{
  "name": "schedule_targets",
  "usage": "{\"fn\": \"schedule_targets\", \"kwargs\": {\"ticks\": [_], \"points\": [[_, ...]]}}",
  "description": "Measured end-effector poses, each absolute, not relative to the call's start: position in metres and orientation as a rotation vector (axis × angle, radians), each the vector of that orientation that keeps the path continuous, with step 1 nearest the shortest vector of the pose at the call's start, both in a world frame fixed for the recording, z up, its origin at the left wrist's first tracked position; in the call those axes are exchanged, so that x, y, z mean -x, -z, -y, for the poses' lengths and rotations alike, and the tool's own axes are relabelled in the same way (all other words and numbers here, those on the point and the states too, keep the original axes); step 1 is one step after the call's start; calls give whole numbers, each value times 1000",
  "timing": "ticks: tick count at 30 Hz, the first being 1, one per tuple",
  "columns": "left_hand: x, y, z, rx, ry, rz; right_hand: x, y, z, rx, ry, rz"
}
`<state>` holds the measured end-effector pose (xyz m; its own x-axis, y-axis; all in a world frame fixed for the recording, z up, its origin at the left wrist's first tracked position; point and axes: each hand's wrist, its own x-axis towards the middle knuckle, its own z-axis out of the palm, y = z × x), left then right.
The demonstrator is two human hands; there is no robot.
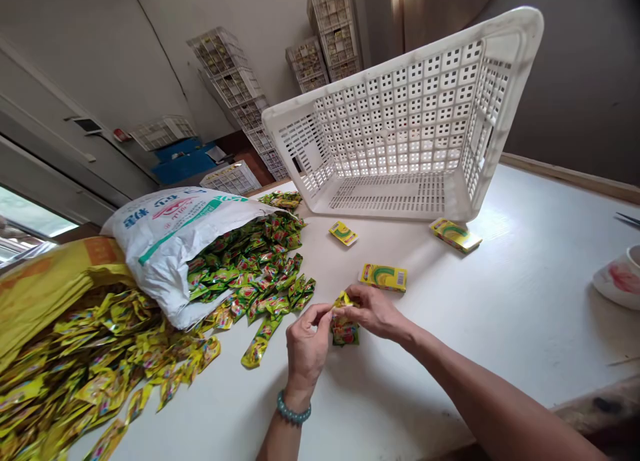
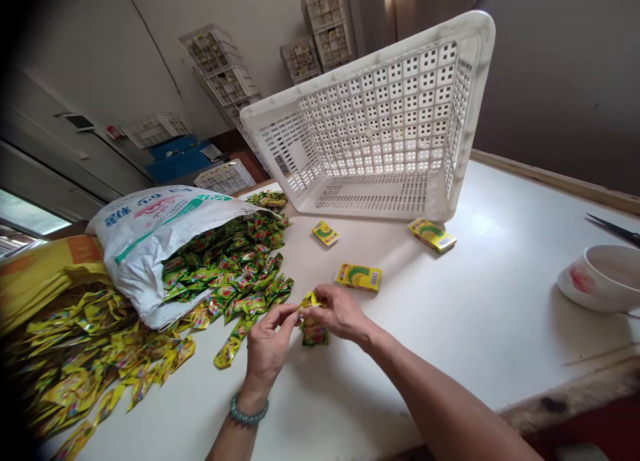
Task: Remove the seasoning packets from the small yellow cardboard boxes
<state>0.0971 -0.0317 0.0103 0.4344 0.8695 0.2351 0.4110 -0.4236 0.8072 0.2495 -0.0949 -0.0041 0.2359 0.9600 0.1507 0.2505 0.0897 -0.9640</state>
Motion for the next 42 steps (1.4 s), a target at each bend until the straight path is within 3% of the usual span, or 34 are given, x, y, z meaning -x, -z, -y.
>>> {"fn": "schedule_targets", "kwargs": {"ticks": [5,12,16,21,26,30,35,42], "points": [[-107,-13,31,-1796,-756,-1101,-253,6,93,1508,-660,1142],[-108,15,40,-2318,-446,-1516,-264,15,88,1606,-662,930],[-102,22,34,-2019,-652,-1521,-265,15,87,1545,-789,797],[-107,16,34,-1291,-981,-1154,-246,13,86,1066,-1107,571],[-123,4,46,-1157,-905,-953,-240,11,84,1101,-907,668],[-145,-6,39,-1442,-682,-1025,-267,4,88,1284,-484,655],[-206,-5,43,-2362,-561,-1166,-305,-1,93,1313,-170,357],[-239,23,59,-2727,-268,-1054,-316,-8,96,1275,-166,262]]}}
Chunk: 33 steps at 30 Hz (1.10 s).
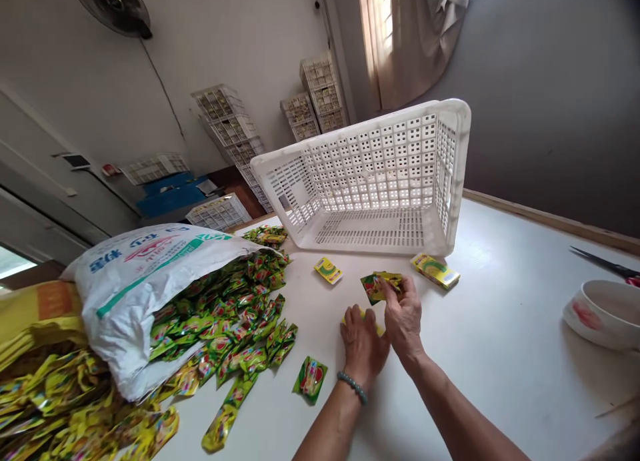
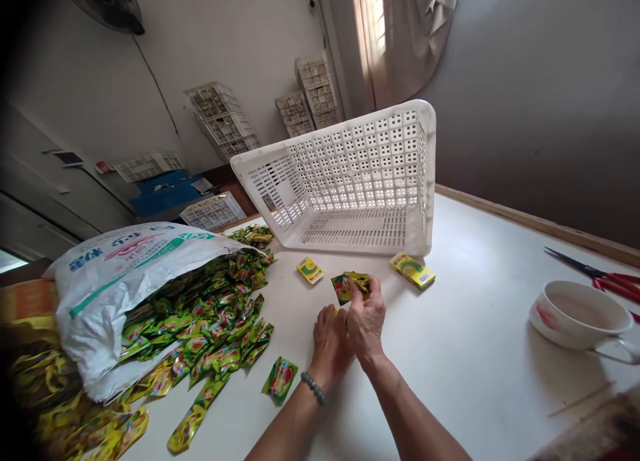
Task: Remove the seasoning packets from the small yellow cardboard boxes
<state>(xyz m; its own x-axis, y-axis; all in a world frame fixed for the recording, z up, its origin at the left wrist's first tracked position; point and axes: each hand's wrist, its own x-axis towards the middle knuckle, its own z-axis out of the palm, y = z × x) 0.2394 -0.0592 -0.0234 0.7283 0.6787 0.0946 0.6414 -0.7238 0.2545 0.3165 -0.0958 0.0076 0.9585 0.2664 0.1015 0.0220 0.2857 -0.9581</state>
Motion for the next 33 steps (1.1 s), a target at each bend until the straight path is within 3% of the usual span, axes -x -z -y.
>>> {"fn": "schedule_targets", "kwargs": {"ticks": [6,11,21,33], "points": [[-190,32,52,-2775,-458,-1046,-311,-12,97,1216,-252,333],[-172,20,54,-2566,-360,-1132,-311,-3,93,1275,-297,385],[-117,-9,49,-1105,-549,-861,-288,-6,90,965,-744,590],[-94,19,49,-1237,-617,-888,-261,8,94,1351,-820,1138]]}}
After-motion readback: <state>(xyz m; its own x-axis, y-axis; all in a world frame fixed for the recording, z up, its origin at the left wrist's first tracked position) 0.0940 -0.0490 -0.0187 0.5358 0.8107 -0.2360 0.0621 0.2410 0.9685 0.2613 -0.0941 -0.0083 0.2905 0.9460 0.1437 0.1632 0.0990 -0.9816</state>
